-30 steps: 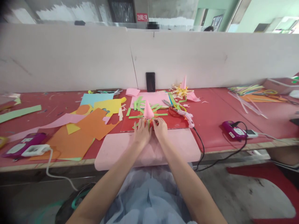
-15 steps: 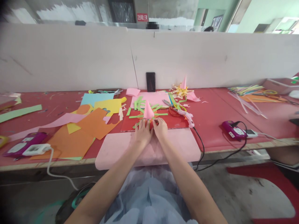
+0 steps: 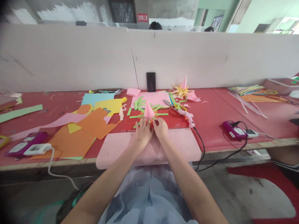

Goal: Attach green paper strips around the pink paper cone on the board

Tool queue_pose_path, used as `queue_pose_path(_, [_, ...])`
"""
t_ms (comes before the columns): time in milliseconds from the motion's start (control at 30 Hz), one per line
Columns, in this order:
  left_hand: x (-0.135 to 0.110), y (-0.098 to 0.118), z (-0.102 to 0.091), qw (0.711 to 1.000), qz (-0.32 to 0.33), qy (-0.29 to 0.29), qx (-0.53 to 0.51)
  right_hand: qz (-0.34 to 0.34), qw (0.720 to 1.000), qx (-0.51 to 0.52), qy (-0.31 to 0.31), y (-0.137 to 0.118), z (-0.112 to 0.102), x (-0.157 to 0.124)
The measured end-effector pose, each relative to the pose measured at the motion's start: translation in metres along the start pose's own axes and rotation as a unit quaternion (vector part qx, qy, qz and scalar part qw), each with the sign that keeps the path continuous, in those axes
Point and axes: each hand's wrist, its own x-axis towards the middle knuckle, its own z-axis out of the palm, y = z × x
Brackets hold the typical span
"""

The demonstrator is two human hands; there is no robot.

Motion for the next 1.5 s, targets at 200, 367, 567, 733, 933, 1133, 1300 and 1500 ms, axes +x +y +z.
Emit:
queue_pose_path(200, [-0.001,0.001,0.001,1.0,-0.01,0.016,-0.022,-0.005,1.0,-0.001,-0.004,0.003,0.0,0.001])
queue_pose_path(367, [-0.001,0.001,0.005,1.0,-0.006,0.026,-0.015,-0.009,1.0,-0.008,-0.002,0.003,0.001,0.001])
queue_pose_path(567, [0.0,0.003,0.005,1.0,0.006,0.004,0.005,-0.005,1.0,-0.007,-0.002,0.001,0.0,0.0])
queue_pose_path(733, [0.001,0.005,0.0,1.0,0.002,-0.005,-0.013,-0.006,1.0,-0.008,-0.008,0.002,0.0,0.0])
queue_pose_path(933, [-0.001,0.004,0.002,0.999,-0.009,-0.008,-0.029,0.0,1.0,-0.007,-0.015,0.002,0.0,0.0])
queue_pose_path(1133, [-0.002,-0.002,0.003,0.997,-0.034,-0.016,-0.074,0.007,1.0,-0.007,-0.019,0.0,-0.001,0.0])
queue_pose_path(1300, [0.0,-0.003,0.0,0.993,-0.06,-0.004,-0.104,0.002,1.0,-0.007,-0.018,0.002,0.0,0.0])
queue_pose_path(1500, [0.003,-0.005,0.005,0.987,-0.065,0.043,-0.138,-0.026,1.0,0.004,-0.011,0.002,0.002,0.001])
